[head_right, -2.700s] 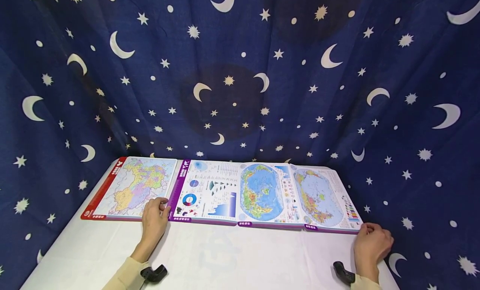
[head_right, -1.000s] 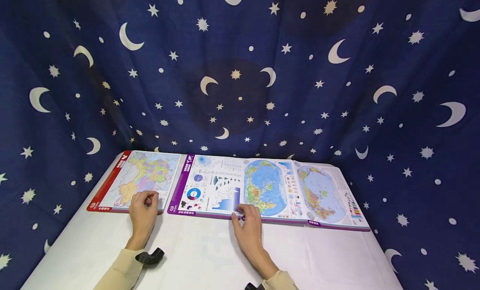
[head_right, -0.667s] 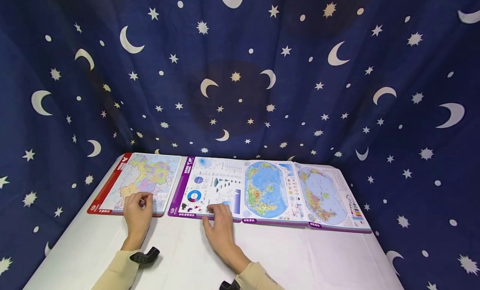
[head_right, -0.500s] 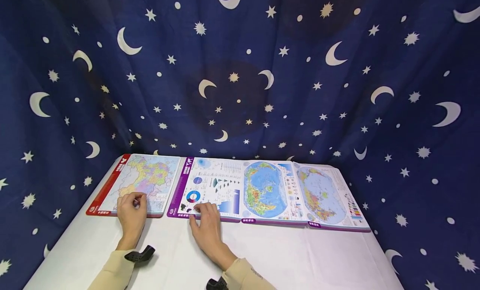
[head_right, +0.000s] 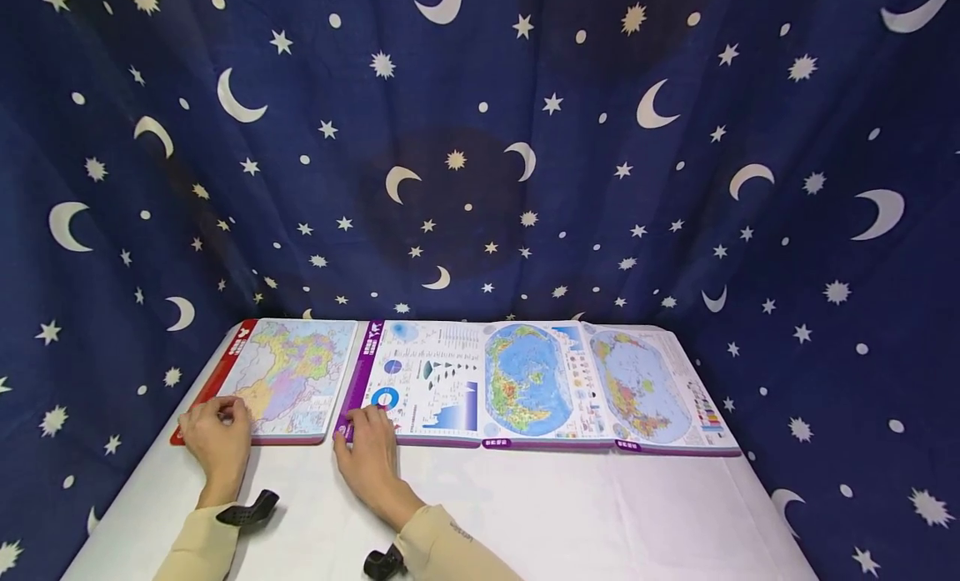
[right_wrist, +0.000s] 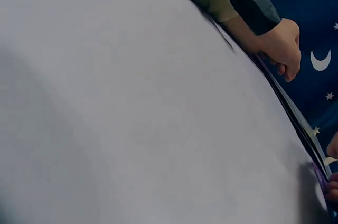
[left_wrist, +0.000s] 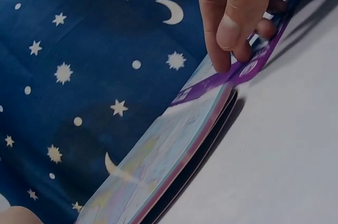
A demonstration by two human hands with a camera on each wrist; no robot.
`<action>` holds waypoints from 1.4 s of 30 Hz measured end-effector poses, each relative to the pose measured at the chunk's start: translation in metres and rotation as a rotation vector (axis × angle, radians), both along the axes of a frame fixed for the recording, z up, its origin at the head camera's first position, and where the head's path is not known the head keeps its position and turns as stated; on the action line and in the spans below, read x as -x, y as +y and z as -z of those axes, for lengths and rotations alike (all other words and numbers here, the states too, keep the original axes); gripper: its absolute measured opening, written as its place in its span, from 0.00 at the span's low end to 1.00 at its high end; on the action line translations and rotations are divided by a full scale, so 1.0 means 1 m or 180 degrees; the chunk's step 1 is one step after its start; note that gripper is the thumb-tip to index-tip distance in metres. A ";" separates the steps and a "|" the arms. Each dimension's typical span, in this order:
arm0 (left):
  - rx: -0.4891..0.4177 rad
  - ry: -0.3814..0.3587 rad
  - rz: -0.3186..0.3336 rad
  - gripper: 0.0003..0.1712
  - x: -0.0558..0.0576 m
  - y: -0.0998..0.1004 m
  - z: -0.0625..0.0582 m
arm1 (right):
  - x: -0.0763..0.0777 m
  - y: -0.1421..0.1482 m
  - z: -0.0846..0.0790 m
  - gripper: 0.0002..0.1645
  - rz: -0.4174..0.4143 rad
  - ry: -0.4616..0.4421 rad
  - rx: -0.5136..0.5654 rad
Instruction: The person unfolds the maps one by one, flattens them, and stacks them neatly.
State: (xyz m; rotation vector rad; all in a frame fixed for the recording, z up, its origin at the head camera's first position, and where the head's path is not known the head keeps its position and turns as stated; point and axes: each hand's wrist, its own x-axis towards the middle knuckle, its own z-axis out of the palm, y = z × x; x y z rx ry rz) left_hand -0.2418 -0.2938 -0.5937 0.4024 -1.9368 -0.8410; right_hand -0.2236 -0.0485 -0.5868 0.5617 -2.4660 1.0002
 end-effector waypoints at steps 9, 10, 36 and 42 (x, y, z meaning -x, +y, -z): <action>-0.0187 -0.0474 -0.0375 0.17 -0.007 -0.023 0.000 | 0.001 -0.023 -0.009 0.18 0.0046 -0.0339 -0.0126; -0.0201 -0.0537 -0.0404 0.18 -0.008 -0.024 0.000 | 0.001 -0.025 -0.010 0.19 0.0066 -0.0372 -0.0127; -0.0270 -0.1612 -0.0665 0.24 -0.011 -0.029 -0.011 | 0.005 -0.032 -0.012 0.21 -0.0080 -0.0627 0.0412; -0.0638 -0.1510 -0.0706 0.26 -0.011 -0.034 -0.013 | 0.007 -0.031 -0.013 0.24 -0.0138 -0.0790 0.0557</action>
